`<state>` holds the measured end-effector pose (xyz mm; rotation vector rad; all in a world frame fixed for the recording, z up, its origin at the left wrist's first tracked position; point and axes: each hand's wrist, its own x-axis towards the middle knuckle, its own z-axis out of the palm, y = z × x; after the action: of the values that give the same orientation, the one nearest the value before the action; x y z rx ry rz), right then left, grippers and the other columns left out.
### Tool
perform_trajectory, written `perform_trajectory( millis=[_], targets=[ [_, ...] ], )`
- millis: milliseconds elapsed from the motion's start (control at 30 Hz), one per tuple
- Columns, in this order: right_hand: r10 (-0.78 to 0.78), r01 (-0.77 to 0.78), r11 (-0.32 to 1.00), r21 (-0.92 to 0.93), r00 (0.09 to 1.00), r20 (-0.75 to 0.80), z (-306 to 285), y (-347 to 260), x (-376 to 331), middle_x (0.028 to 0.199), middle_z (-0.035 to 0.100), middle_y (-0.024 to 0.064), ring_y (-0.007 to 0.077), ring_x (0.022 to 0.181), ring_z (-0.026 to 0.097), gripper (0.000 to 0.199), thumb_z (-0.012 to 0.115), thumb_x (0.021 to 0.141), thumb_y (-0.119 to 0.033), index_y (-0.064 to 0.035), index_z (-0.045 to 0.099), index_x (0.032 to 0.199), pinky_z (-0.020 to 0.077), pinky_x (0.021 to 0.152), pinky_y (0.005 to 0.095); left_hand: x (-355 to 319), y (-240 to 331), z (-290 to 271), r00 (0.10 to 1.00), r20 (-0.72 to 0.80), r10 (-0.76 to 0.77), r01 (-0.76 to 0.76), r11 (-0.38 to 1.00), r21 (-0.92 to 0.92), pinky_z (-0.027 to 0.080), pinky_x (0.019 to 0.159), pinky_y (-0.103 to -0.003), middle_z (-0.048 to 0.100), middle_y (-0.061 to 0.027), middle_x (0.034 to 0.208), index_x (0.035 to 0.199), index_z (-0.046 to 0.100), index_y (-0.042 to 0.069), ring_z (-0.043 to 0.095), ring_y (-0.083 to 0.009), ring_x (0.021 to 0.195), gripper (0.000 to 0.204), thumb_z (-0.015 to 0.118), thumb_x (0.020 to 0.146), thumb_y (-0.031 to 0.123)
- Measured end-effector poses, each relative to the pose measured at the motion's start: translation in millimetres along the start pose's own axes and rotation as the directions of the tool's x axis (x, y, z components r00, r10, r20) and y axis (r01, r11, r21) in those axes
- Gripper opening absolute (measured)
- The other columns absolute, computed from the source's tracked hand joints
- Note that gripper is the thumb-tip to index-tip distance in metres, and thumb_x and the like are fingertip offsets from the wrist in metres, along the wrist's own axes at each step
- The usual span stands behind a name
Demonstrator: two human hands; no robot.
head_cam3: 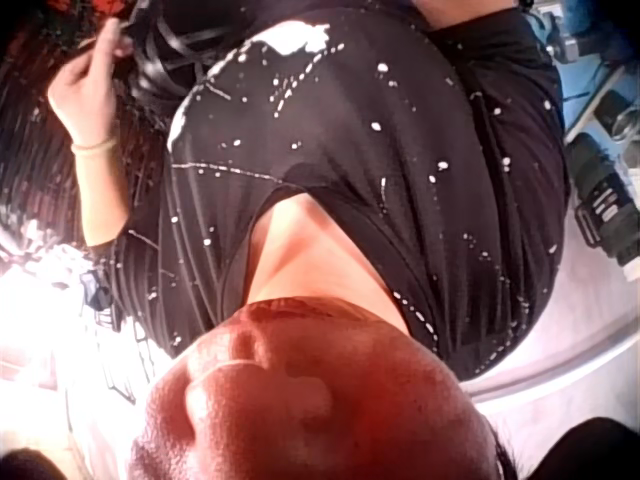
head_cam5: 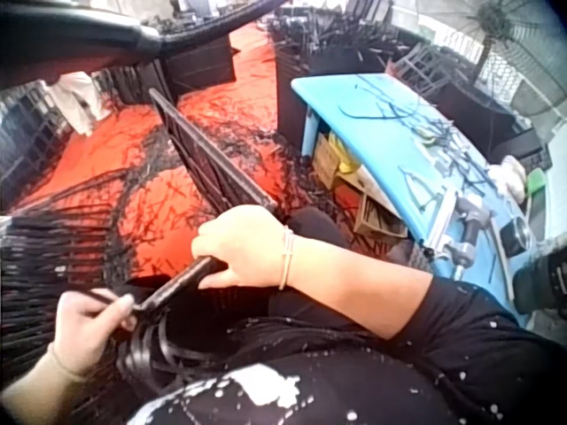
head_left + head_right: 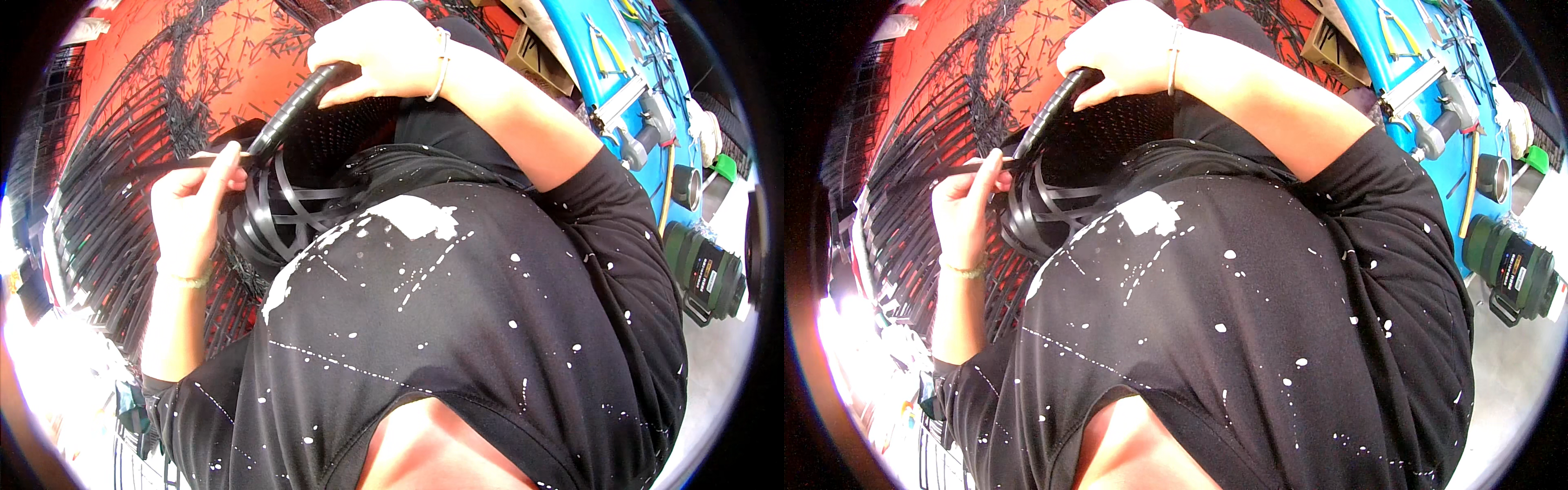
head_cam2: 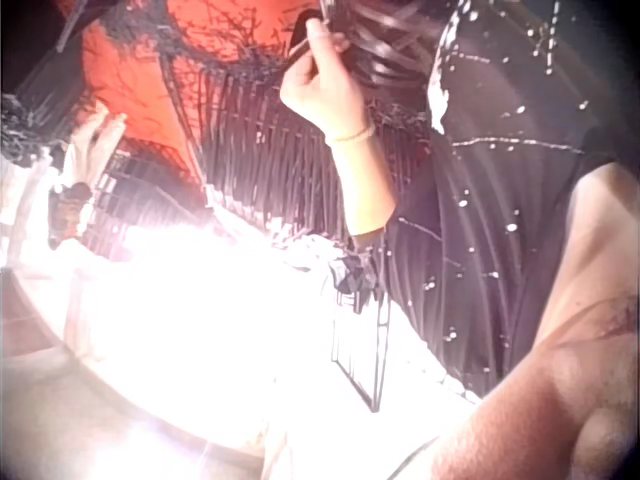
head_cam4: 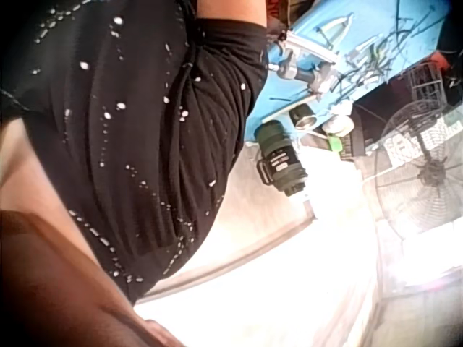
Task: The person weaves black plastic strips through the frame of a chair seat, using a staple gun to secure the strips and pliers to trim excess material. The process is repeated across multiple sections of the frame.
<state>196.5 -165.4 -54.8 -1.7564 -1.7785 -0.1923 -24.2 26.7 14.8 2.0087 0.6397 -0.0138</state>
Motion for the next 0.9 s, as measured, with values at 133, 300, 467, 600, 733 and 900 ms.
perform_trajectory(
  millis=[133,300,467,600,733,900],
  targets=[
    [-0.001,0.001,1.000,-0.020,1.000,0.009,-2.3,-4.2,1.5,0.075,0.057,0.0054,0.0278,0.073,0.062,0.032,0.074,0.075,-0.041,-0.0134,0.058,0.076,0.0481,0.066,0.0412,4.4,-10.5,-5.7,0.969,0.096,0.225,-0.224,0.974,-0.022,0.047,0.068,-0.025,0.067,-0.0092,0.081,0.087,0.071,-0.006,0.061,-0.0127,0.073,0.021,0.065,0.096,0.011],
    [-0.001,0.004,0.996,-0.093,0.999,0.035,-12.5,-15.8,6.2,0.081,0.063,0.0048,0.0266,0.078,0.064,0.026,0.073,0.076,-0.036,-0.0128,0.064,0.082,0.0507,0.070,0.0396,10.9,33.2,-35.5,0.745,0.578,0.333,-0.486,0.865,0.127,0.049,0.078,-0.027,0.058,-0.0100,0.112,0.106,0.071,0.000,0.060,-0.0160,0.091,0.030,0.053,0.085,-0.010],
    [0.018,-0.017,0.978,-0.206,1.000,0.001,20.9,-47.5,4.8,0.104,0.062,0.0004,0.0181,0.102,0.060,0.052,0.075,0.076,-0.047,-0.0153,0.065,0.115,0.0373,0.101,0.0412,22.1,29.0,-28.8,0.664,0.658,0.355,-0.505,0.862,0.044,0.050,0.085,-0.035,0.066,-0.0167,0.107,0.099,0.071,-0.003,0.063,-0.0246,0.094,0.025,0.055,0.081,-0.004],
    [0.119,-0.110,0.975,-0.192,0.992,0.036,35.2,-57.2,10.7,0.087,0.063,-0.0016,0.0172,0.090,0.062,0.040,0.074,0.076,-0.047,-0.0156,0.067,0.100,0.0407,0.090,0.0373,23.8,25.9,-27.7,0.665,0.629,0.403,-0.530,0.848,0.018,0.051,0.082,-0.034,0.069,-0.0153,0.102,0.093,0.070,-0.004,0.065,-0.0214,0.090,0.017,0.056,0.084,-0.002],
    [0.114,-0.114,0.982,-0.151,0.993,-0.005,34.0,-55.9,11.7,0.081,0.063,-0.0022,0.0171,0.083,0.062,0.034,0.071,0.079,-0.047,-0.0169,0.067,0.094,0.0414,0.084,0.0359,28.5,16.4,-31.1,0.800,0.537,0.268,-0.381,0.918,0.111,0.052,0.077,-0.030,0.066,-0.0096,0.096,0.097,0.068,-0.003,0.064,-0.0146,0.085,0.013,0.066,0.085,0.003],
    [0.173,-0.168,0.979,-0.112,0.984,0.033,34.0,-56.4,17.4,0.075,0.069,0.0029,0.0229,0.073,0.067,0.042,0.064,0.082,-0.059,-0.0179,0.073,0.086,0.0450,0.070,0.0371,24.3,27.2,-7.2,0.834,0.367,0.411,-0.493,0.854,0.164,0.051,0.075,-0.027,0.062,-0.0040,0.090,0.106,0.067,-0.001,0.063,-0.0115,0.081,0.026,0.075,0.083,0.008]
  ],
)
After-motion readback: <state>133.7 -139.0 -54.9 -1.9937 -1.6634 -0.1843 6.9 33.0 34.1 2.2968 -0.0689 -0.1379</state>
